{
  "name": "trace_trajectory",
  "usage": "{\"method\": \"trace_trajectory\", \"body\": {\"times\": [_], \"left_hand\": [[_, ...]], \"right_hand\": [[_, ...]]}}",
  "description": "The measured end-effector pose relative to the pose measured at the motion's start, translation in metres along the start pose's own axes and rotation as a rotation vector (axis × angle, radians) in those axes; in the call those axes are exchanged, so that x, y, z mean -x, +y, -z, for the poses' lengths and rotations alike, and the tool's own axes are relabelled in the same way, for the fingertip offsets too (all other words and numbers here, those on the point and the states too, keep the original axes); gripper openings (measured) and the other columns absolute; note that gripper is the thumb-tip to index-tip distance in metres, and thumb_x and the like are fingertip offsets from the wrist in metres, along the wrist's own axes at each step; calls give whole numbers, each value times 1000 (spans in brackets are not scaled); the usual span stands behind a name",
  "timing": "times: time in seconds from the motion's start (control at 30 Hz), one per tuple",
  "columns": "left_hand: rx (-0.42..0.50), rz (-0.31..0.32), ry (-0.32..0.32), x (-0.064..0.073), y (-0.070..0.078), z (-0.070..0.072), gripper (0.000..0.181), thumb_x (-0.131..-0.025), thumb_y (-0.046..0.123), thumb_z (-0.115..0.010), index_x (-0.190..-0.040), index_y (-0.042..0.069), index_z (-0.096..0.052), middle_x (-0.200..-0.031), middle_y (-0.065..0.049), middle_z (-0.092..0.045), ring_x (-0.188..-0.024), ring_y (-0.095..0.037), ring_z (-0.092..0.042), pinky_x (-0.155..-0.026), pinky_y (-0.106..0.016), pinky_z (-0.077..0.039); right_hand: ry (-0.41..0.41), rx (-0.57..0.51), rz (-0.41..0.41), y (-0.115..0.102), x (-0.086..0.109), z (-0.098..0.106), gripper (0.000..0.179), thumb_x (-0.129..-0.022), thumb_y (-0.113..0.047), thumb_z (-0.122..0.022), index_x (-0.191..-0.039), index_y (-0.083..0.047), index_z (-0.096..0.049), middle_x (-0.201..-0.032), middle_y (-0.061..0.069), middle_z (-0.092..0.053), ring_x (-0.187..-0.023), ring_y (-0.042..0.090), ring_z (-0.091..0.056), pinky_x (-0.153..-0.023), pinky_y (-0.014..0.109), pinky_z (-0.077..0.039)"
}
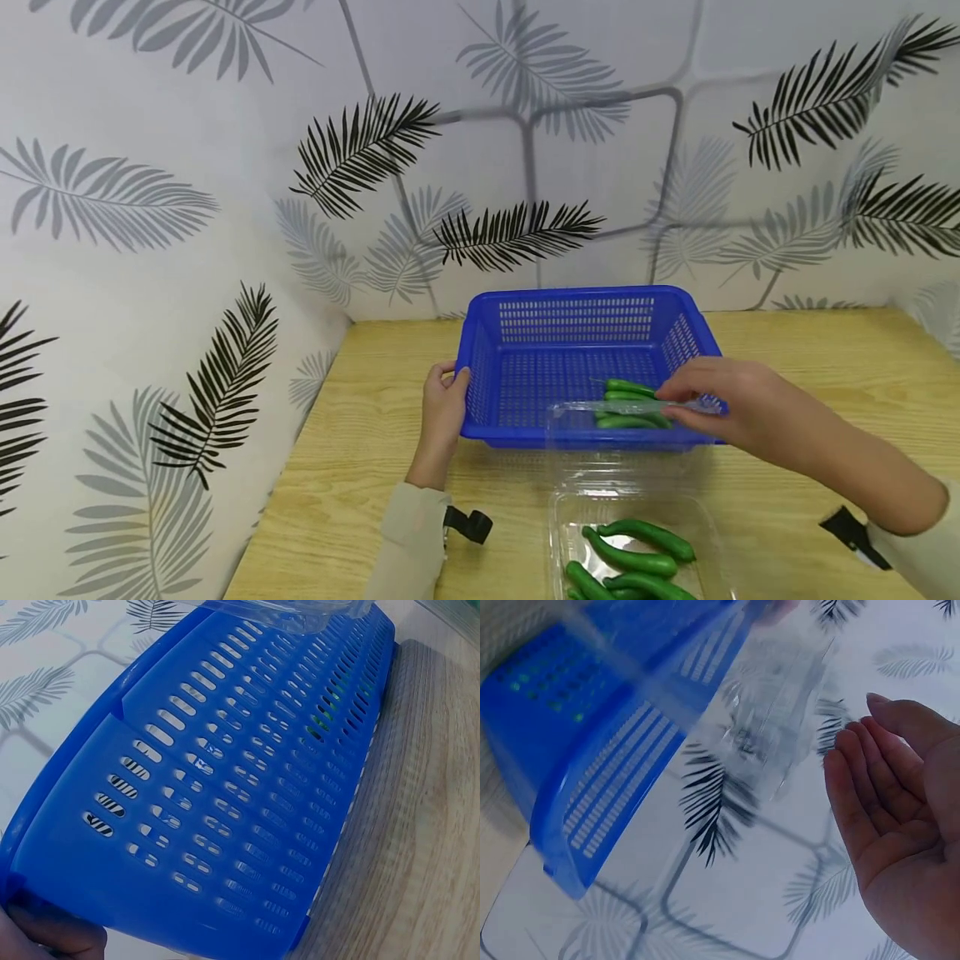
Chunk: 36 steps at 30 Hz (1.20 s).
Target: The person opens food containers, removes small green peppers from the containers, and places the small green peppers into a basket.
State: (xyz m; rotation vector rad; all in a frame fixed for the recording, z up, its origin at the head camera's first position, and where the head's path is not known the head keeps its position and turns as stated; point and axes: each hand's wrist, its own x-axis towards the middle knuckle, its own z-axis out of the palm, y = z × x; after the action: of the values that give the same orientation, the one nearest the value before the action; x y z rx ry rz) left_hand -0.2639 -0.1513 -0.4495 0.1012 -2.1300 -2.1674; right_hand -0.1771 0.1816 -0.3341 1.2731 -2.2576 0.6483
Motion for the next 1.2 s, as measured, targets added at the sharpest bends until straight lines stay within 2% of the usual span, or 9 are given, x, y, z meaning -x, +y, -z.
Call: {"method": "trace_trajectory", "body": {"times": [0.1, 0.27, 0.43, 0.7, 0.83, 0.97, 1.07, 1.2], "left_hand": [[0, 1, -8, 0, 1, 0, 33, -97, 19, -49, -122, -3, -45, -103, -29, -59, -89, -43, -59, -66, -41, -53], [-4, 6, -1, 1, 2, 1, 31, -97, 19, -48, -121, -1, -46, -102, -28, -59, -88, -42, -60, -64, -38, -52], [6, 14, -1, 2, 3, 3, 30, -97, 20, -48, -121, 0, -46, -103, -28, -59, -89, -42, -60, -65, -40, -53], [34, 28, -36, 3, 1, 6, 34, -98, 20, -48, -124, -1, -44, -105, -26, -59, -85, -35, -62, -71, -49, -52], [36, 49, -42, 5, 9, 4, 35, -98, 17, -48, -125, -4, -43, -106, -28, -59, -85, -33, -63, -73, -50, -51], [20, 54, -44, 14, 25, 1, 35, -98, 14, -46, -126, -7, -41, -107, -30, -57, -90, -42, -60, -74, -51, -51], [30, 49, -46, 12, 20, 0, 36, -98, 16, -46, -126, -5, -41, -105, -28, -58, -95, -47, -57, -74, -50, -51], [26, 31, -32, 3, 4, 0, 35, -98, 20, -48, -125, -2, -43, -105, -27, -59, -93, -45, -58, -70, -46, -52]], "right_hand": [[-65, -31, -26, -15, 7, -4, 10, -85, -25, -69, -92, -20, -67, -88, -13, -62, -74, 1, -58, -62, 9, -43], [-219, -75, -42, -31, 19, -17, 26, -75, -5, -75, -92, -23, -66, -88, -16, -60, -76, -1, -56, -61, 9, -43], [-311, -95, -32, -35, 32, -36, 22, -74, -6, -75, -89, -19, -66, -84, -15, -59, -74, -1, -55, -59, 12, -44], [-470, -39, -81, -39, 46, -65, 16, -74, -14, -75, -78, -20, -61, -76, -16, -51, -67, -3, -47, -52, 16, -41], [-494, -7, -129, -40, 52, -72, 20, -71, -14, -76, -74, -22, -58, -73, -17, -49, -64, -3, -45, -50, 20, -40], [-529, -7, -179, -43, 56, -81, 19, -70, -15, -76, -71, -21, -58, -71, -18, -49, -62, -2, -45, -51, 21, -41], [-560, -3, -205, -45, 61, -88, 21, -68, -13, -75, -68, -22, -56, -69, -18, -46, -60, -1, -42, -50, 22, -40], [-551, 26, -204, -46, 65, -94, 25, -64, -10, -75, -66, -22, -54, -69, -18, -43, -60, 0, -42, -49, 23, -39]]}}
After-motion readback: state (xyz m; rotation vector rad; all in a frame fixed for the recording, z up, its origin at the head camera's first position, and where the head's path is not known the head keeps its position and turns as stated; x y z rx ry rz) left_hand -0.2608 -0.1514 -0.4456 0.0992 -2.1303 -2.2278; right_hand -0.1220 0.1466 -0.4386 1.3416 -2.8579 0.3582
